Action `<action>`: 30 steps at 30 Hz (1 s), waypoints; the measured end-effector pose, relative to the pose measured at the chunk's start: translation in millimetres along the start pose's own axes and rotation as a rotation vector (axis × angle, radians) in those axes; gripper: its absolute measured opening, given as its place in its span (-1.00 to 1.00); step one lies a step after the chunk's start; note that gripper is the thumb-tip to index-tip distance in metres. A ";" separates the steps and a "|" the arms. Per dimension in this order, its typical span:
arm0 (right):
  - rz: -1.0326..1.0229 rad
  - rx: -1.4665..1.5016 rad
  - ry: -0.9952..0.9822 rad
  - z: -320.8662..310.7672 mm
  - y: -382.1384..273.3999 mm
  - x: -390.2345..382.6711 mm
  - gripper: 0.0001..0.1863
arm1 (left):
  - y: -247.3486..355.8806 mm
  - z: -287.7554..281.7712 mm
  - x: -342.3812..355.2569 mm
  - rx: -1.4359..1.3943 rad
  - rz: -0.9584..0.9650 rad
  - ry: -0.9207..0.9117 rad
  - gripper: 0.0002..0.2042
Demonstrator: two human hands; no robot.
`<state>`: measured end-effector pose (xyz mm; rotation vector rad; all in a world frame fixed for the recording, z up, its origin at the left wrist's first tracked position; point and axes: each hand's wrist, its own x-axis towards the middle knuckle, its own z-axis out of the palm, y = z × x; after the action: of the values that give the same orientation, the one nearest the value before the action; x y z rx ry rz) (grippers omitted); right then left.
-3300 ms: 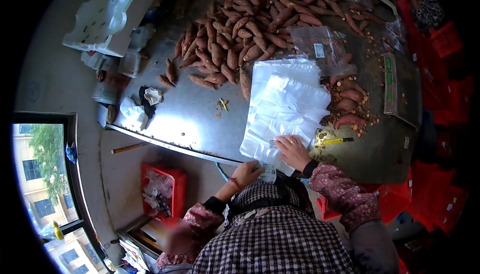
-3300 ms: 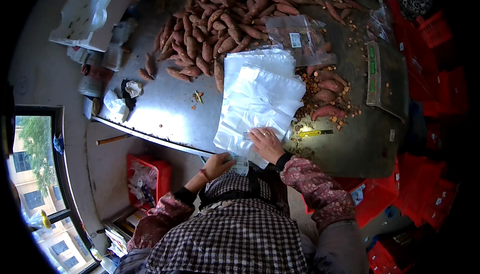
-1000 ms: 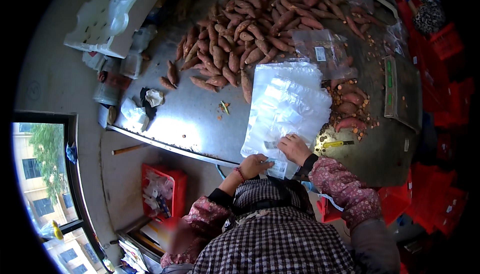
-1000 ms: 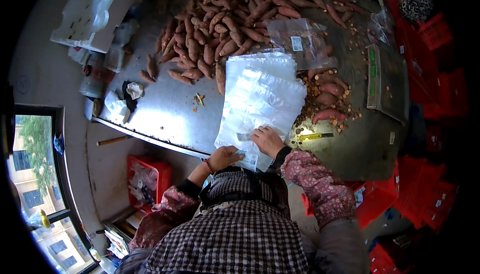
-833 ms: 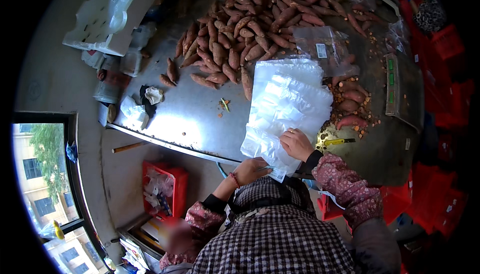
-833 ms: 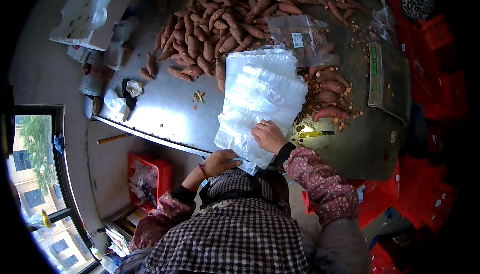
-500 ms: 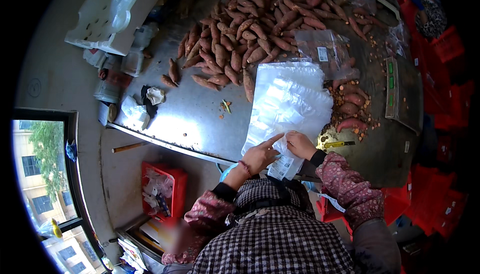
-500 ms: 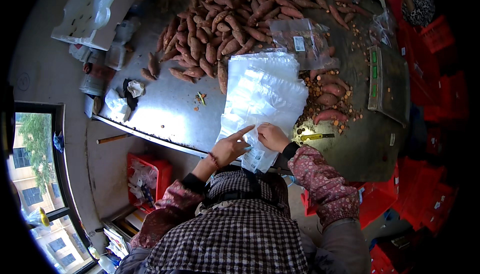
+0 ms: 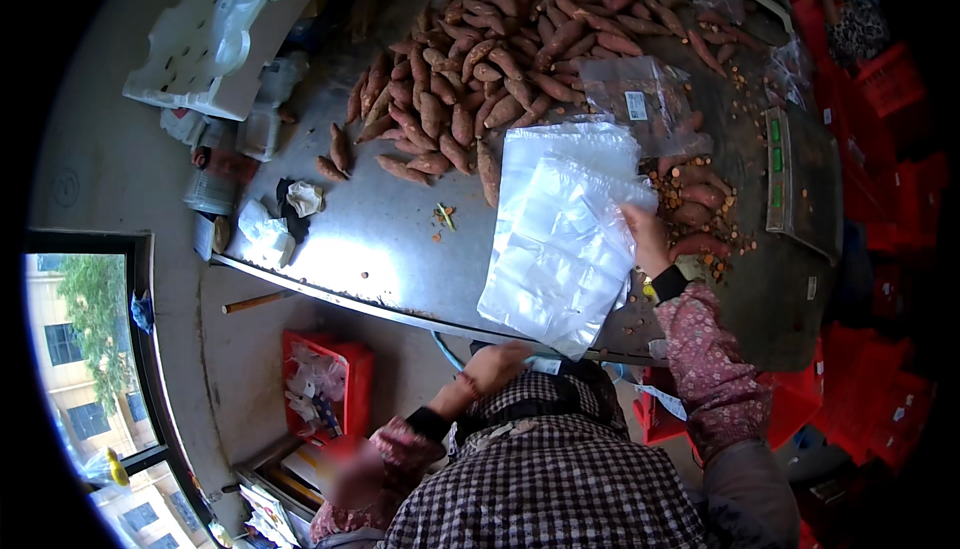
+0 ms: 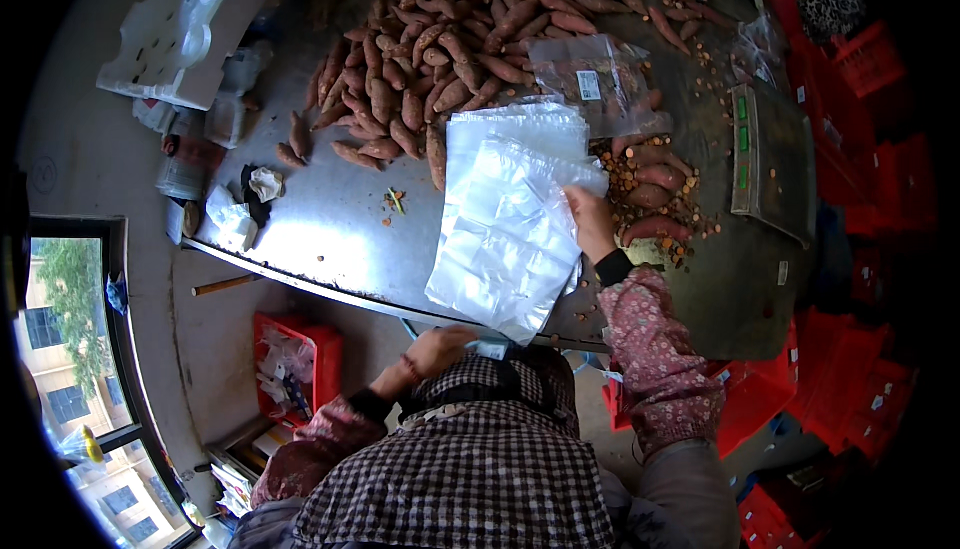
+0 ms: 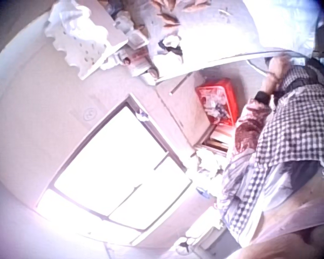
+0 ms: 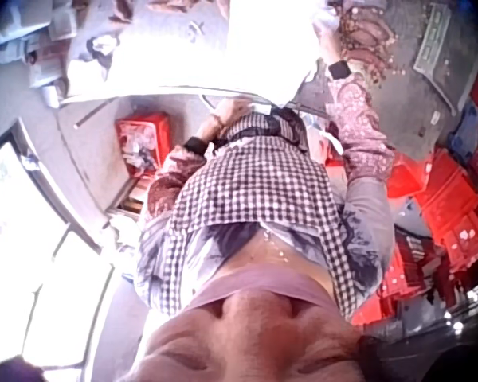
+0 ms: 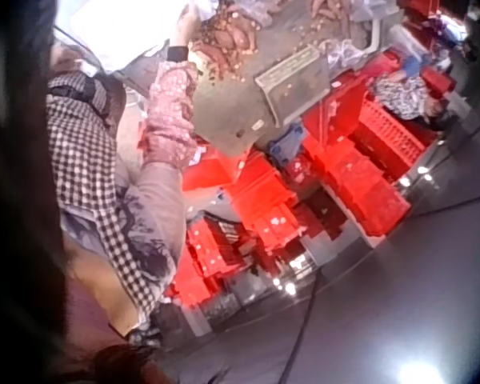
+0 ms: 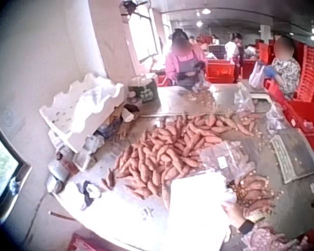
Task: The person stands at a metal table and repeatedly places sweet potatoes into clear plastic bags. They open a bag, fill it with several potatoes from a large pile, and then seal the bag. The process is repeated continuously throughout the clip.
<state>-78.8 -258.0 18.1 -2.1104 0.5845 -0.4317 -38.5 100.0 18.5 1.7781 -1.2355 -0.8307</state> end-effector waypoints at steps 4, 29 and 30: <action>-0.081 0.073 0.177 -49.4 -66.8 -12.2 -0.84 | 50.3 -31.8 -2.3 -0.073 -0.229 0.075 -0.81; -0.477 -0.538 -0.525 67.7 -32.2 -103.6 -0.45 | -59.6 41.4 98.3 0.138 -0.601 0.088 -0.60; -0.476 -0.535 -0.544 67.0 -32.2 -102.1 -0.44 | -55.2 48.9 88.3 0.134 -0.505 0.170 -0.62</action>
<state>-121.9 -140.9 -1.3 -2.7379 -0.1512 0.0742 -29.6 15.7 -59.2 2.2649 -0.7520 -0.8622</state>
